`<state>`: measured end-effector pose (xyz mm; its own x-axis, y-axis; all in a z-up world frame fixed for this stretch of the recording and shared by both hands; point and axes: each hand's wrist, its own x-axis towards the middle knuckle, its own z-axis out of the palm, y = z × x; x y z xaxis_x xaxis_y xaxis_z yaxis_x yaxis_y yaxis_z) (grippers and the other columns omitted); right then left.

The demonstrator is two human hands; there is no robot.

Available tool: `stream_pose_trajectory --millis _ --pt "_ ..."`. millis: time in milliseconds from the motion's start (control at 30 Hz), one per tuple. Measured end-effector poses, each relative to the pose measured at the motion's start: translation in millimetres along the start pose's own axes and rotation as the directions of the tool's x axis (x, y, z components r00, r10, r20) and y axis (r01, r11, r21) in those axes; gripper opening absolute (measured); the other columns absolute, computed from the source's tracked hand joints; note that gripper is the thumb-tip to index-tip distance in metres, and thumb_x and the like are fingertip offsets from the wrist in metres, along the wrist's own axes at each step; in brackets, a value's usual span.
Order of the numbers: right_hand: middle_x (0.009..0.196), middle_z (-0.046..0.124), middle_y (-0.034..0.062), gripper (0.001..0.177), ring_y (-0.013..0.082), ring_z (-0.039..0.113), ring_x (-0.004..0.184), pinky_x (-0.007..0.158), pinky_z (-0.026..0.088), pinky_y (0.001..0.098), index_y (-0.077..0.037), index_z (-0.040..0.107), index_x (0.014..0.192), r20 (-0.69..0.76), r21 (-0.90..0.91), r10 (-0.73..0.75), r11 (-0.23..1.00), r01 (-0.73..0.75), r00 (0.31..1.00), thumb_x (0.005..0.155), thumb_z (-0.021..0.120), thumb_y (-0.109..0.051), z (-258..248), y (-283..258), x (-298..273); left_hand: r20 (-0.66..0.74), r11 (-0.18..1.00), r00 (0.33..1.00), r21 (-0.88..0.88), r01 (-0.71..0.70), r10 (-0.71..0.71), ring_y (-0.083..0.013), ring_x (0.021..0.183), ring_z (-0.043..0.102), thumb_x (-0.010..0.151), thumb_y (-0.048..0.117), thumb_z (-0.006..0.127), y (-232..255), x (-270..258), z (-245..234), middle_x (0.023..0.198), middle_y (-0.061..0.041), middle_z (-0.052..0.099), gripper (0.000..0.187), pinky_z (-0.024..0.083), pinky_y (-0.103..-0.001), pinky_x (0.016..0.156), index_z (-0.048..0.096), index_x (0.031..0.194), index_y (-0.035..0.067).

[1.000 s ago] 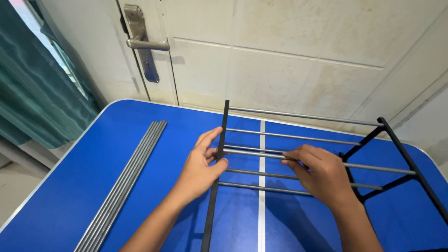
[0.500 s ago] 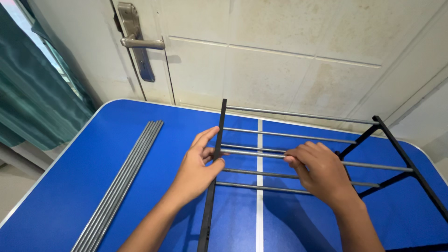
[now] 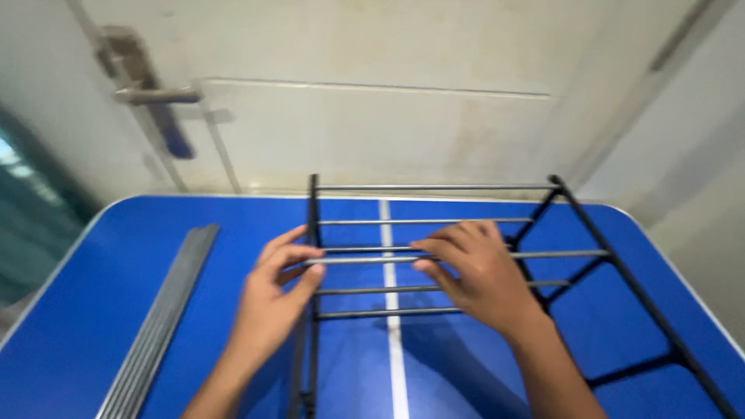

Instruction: The person assembles a metal rack by inserting multiple metal rods into the side frames of a black rack structure. They repeatedly pick up rods from a blue table and slide them into place, building up the rack's horizontal supports.

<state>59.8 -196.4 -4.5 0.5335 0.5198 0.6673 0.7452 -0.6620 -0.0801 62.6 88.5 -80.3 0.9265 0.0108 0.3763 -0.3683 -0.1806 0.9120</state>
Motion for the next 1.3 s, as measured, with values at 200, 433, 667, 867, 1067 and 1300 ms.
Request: stream_pose_trajectory --millis 200,433,667,867,1067,1300 --pt "0.108 0.072 0.0074 0.020 0.0247 0.065 0.105 0.091 0.045 0.0413 -0.012 0.074 0.105 0.029 0.036 0.125 0.991 -0.126 0.992 0.088 0.076 -0.024 -32 2 -10 -0.027 0.998 0.999 0.051 0.042 -0.040 -0.0195 0.117 0.068 0.088 0.011 0.072 6 0 -6 0.144 -0.009 0.057 0.017 0.058 -0.034 0.095 0.075 0.104 0.003" --pt "0.118 0.067 0.0213 0.049 0.0386 0.065 0.108 0.091 0.052 0.0455 -0.007 0.065 0.128 -0.030 -0.197 0.738 0.657 -0.728 0.674 0.086 0.078 -0.028 -83 67 -53 -0.056 0.995 0.998 0.094 0.039 -0.034 -0.0191 0.111 0.069 0.089 0.014 0.072 8 -1 -11 0.131 -0.008 0.058 0.018 0.058 -0.032 0.094 0.074 0.103 0.002" --pt "0.131 0.069 0.0207 0.052 0.0342 0.068 0.118 0.097 0.054 0.0425 -0.010 0.056 0.143 0.098 -0.131 0.948 0.314 -0.940 0.303 0.093 0.069 -0.021 -94 92 -84 -0.066 0.982 0.998 0.189 0.029 -0.017 -0.0170 0.104 0.067 0.092 0.015 0.072 5 -4 -14 0.113 -0.008 0.060 0.019 0.056 -0.030 0.094 0.073 0.104 0.001" --pt "0.126 0.072 0.0167 0.057 0.0346 0.067 0.117 0.095 0.053 0.0428 -0.014 0.061 0.141 0.134 -0.241 0.934 0.354 -0.904 0.330 0.087 0.064 0.002 -93 87 -80 -0.064 0.981 0.997 0.191 -0.035 0.048 -0.0165 0.106 0.065 0.095 0.015 0.068 7 -2 -16 0.110 -0.008 0.061 0.019 0.054 -0.030 0.097 0.066 0.106 0.000" --pt "0.109 0.077 0.0179 0.057 0.0312 0.076 0.097 0.086 0.057 0.0427 -0.011 0.061 0.141 0.120 -0.184 0.960 0.272 -0.945 0.253 0.085 0.065 0.002 -92 81 -70 -0.052 0.884 0.994 0.463 -0.059 0.094 -0.0244 0.096 0.064 0.097 0.022 0.063 16 -5 -17 0.100 -0.011 0.061 0.023 0.049 -0.036 0.089 0.061 0.104 0.000" --pt "0.099 0.078 0.0190 0.054 0.0292 0.076 0.090 0.082 0.057 0.0424 -0.008 0.063 0.138 0.075 -0.137 0.944 0.330 -0.934 0.322 0.086 0.059 0.005 -82 82 -65 -0.034 0.875 0.997 0.482 -0.043 0.068 -0.0235 0.081 0.058 0.106 0.031 0.052 25 -9 -19 0.086 -0.011 0.057 0.035 0.046 -0.036 0.077 0.057 0.097 -0.001"
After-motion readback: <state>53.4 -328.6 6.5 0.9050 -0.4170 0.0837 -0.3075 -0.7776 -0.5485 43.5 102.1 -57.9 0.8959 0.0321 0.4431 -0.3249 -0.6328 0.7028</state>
